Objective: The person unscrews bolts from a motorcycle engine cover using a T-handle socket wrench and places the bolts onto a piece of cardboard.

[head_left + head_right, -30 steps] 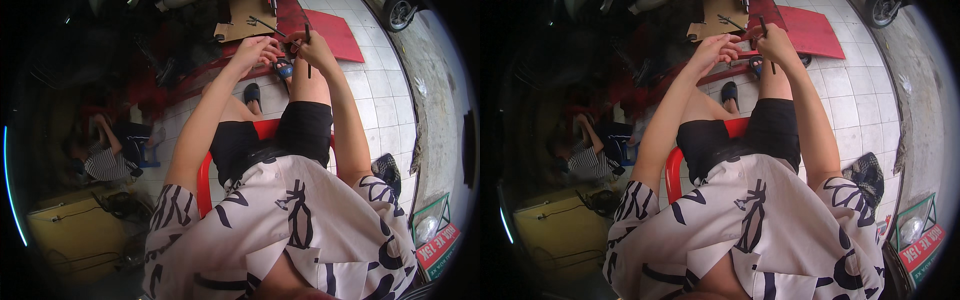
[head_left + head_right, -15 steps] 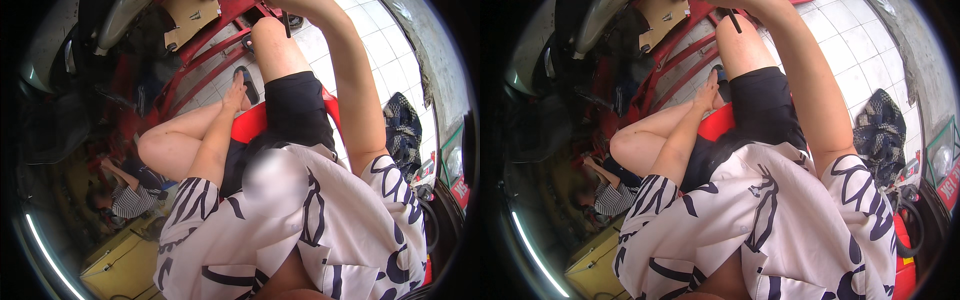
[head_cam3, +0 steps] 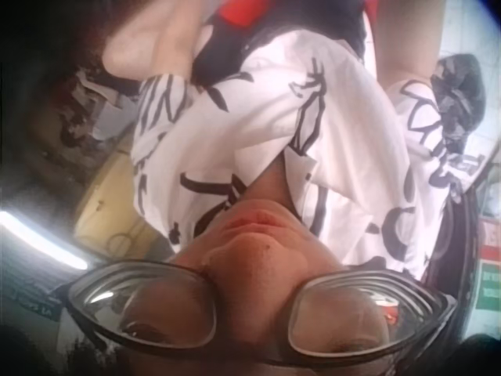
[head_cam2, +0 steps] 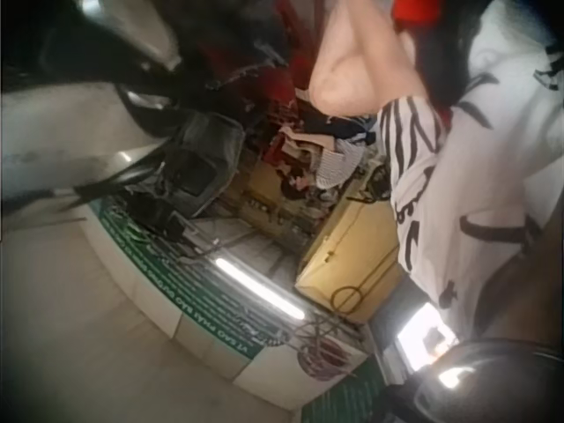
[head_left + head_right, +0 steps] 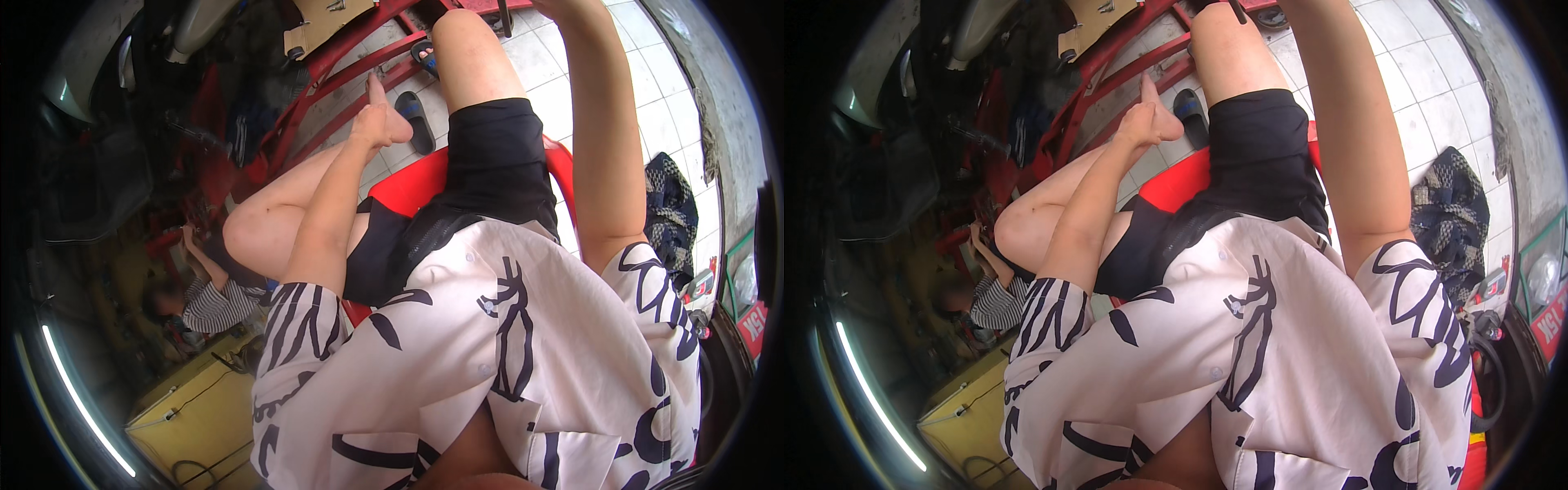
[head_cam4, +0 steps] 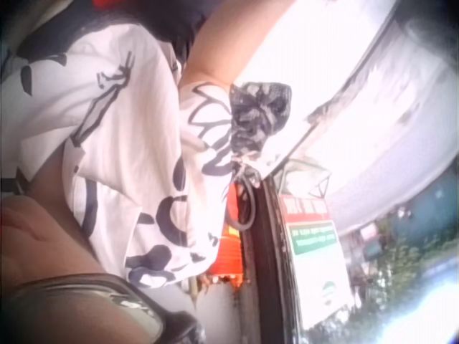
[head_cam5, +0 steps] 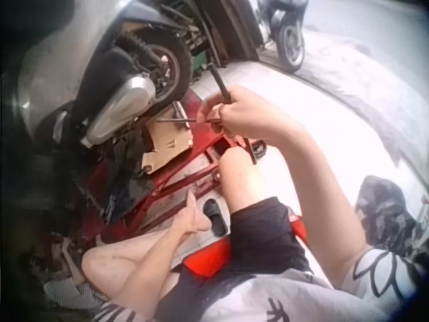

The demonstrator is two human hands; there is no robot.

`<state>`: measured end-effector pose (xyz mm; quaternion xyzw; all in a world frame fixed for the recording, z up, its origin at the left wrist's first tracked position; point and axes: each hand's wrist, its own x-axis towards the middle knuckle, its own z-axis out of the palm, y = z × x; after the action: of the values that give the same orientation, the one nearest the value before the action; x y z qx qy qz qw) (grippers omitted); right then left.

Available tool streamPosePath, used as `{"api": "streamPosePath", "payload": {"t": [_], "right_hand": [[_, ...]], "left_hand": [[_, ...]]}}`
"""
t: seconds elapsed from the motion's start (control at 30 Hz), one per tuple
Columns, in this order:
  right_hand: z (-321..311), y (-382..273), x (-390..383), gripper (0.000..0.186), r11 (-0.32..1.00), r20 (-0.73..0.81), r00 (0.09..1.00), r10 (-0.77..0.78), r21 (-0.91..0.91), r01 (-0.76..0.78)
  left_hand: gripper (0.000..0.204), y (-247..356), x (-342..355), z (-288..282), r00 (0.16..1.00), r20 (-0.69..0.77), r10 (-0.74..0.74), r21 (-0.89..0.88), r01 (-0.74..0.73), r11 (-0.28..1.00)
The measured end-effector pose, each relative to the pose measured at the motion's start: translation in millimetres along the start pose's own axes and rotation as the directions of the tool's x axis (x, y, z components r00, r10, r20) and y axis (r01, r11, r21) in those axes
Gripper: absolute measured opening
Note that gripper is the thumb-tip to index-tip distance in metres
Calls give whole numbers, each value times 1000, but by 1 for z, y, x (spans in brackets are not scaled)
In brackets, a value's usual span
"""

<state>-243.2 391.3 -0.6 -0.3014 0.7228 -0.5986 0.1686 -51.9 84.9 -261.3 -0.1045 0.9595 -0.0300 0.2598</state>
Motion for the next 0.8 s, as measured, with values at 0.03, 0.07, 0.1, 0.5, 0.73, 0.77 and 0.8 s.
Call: {"api": "streamPosePath", "payload": {"t": [0.03, 0.07, 0.1, 0.5, 0.73, 0.77, 0.8], "right_hand": [[-7, 1, -5, 23, 1000, 3, 1000, -15, 7, 15], [-16, 1, -12, 23, 999, 4, 1000, -30, 14, 30], [-14, 0, -14, 23, 997, 29, 998, -57, 46, 55], [2, -16, -12, 22, 998, 33, 999, 44, -36, -43], [-7, 21, -2, 25, 999, 63, 997, -48, 13, 48], [6, 28, 6, 31, 982, 83, 979, -187, -22, 189], [2, 30, 5, 31, 993, 40, 993, -114, -3, 115]], "left_hand": [[60, 12, 7, -16, 992, 109, -70, 56, 64, 996], [64, 24, 13, -31, 967, 210, -142, 120, 119, 986], [64, 17, 8, -33, 947, 269, -174, 160, 134, 978], [55, 9, -2, -8, 996, 24, 91, 1, -91, 996], [52, 11, -22, -131, 870, 493, -34, -110, 100, 989], [47, -12, -24, -120, 936, 351, 35, -322, 86, 943], [42, 2, -19, -133, 954, 279, 114, -457, 28, 889]]}}
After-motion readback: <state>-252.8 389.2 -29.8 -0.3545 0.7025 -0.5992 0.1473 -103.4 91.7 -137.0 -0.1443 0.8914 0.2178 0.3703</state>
